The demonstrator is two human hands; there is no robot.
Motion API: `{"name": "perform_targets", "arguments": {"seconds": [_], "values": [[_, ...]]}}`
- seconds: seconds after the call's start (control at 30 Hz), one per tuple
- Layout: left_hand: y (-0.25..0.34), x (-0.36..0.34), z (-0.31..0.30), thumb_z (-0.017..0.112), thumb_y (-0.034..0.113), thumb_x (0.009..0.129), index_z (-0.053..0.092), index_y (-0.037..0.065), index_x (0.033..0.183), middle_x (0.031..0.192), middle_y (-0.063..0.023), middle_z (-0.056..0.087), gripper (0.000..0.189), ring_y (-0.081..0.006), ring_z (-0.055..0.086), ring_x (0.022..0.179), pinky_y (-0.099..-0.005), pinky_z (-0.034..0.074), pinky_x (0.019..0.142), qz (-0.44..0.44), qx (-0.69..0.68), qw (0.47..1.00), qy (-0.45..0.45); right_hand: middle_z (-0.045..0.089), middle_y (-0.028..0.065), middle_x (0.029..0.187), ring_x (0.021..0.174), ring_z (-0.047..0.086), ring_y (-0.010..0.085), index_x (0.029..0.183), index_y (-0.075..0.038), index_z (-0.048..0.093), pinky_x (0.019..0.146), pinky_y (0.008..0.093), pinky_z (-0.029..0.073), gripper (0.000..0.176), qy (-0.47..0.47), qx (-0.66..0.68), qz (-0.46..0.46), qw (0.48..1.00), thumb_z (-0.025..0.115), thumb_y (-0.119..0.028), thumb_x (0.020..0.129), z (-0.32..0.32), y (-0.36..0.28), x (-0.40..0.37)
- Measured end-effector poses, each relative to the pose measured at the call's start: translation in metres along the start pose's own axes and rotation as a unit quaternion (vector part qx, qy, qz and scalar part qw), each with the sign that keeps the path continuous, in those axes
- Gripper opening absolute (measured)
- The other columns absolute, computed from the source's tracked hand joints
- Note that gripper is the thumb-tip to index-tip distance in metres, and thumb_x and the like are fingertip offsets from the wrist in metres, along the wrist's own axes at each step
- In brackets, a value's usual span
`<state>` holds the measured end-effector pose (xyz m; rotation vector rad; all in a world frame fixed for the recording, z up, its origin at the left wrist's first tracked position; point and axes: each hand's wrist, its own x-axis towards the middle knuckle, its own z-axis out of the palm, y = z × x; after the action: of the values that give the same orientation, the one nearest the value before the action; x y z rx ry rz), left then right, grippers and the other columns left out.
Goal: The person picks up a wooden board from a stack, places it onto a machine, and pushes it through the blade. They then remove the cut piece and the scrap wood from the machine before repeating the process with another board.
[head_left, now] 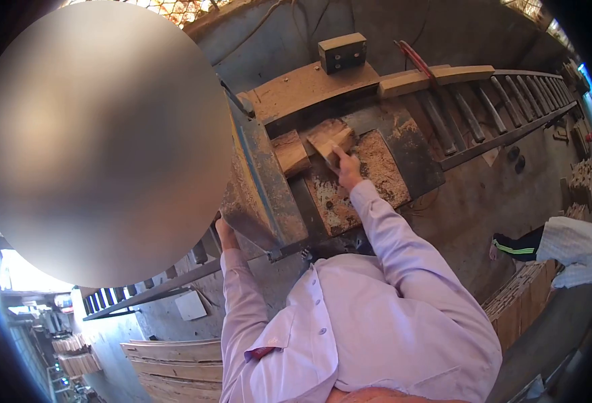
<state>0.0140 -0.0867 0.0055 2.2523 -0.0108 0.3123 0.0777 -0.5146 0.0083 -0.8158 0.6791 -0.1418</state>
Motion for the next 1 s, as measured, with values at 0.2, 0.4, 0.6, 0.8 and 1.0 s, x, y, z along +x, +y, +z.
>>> {"name": "perform_targets", "arguments": {"seconds": [0.2,0.4,0.6,0.8,1.0], "values": [[0.008,-0.018,-0.011,0.059,0.023,0.096,0.068,-0.001,0.106,0.096,-0.0118,0.072,0.026,-0.0216,0.068,0.087,-0.0333,0.051,0.077,-0.115,-0.168,0.979,0.023,0.069,0.01,0.109,0.092,0.07,0.024,0.118,-0.005,0.061,0.077,0.0383,0.062,0.03,-0.098,0.173,0.075,0.977,0.069,-0.019,0.093,-0.087,-0.054,-0.005],[0.01,-0.036,-0.017,0.058,0.019,0.098,0.064,0.0,0.107,0.095,-0.0087,0.068,0.022,-0.0174,0.064,0.092,-0.0317,0.049,0.08,-0.249,-0.371,0.893,0.058,0.067,0.0171,0.112,0.099,0.068,0.0271,0.129,0.0,0.056,0.082,0.0373,0.062,0.039,-0.276,0.439,0.208,0.829,0.066,-0.019,0.096,-0.124,-0.115,-0.052],[0.035,-0.086,-0.06,0.059,0.021,0.099,0.058,0.003,0.103,0.088,-0.006,0.062,0.018,-0.0194,0.062,0.077,-0.033,0.051,0.071,-0.255,-0.279,0.905,0.196,0.058,0.0142,0.116,0.107,0.064,0.0284,0.132,0.002,0.044,0.087,0.0349,0.058,0.051,-0.442,0.489,0.193,0.727,0.066,-0.024,0.095,-0.124,-0.124,-0.072],[0.124,-0.121,-0.123,0.058,0.022,0.1,0.056,0.007,0.115,0.092,-0.0049,0.064,0.021,-0.0151,0.063,0.074,-0.0305,0.052,0.064,-0.232,-0.316,0.859,0.331,0.06,0.0109,0.114,0.103,0.064,0.0247,0.132,0.002,0.046,0.086,0.0353,0.055,0.051,-0.486,0.229,0.091,0.838,0.069,-0.018,0.092,-0.055,-0.17,-0.129],[0.228,-0.12,-0.123,0.041,0.04,0.107,0.055,0.007,0.131,0.127,-0.0111,0.06,0.043,-0.0195,0.064,0.103,-0.0298,0.057,0.07,-0.108,-0.665,0.732,0.099,0.066,0.0124,0.119,0.107,0.066,0.0233,0.13,0.001,0.052,0.089,0.0343,0.052,0.051,-0.57,-0.257,-0.013,0.78,0.073,-0.015,0.086,0.095,-0.164,-0.222]]}}
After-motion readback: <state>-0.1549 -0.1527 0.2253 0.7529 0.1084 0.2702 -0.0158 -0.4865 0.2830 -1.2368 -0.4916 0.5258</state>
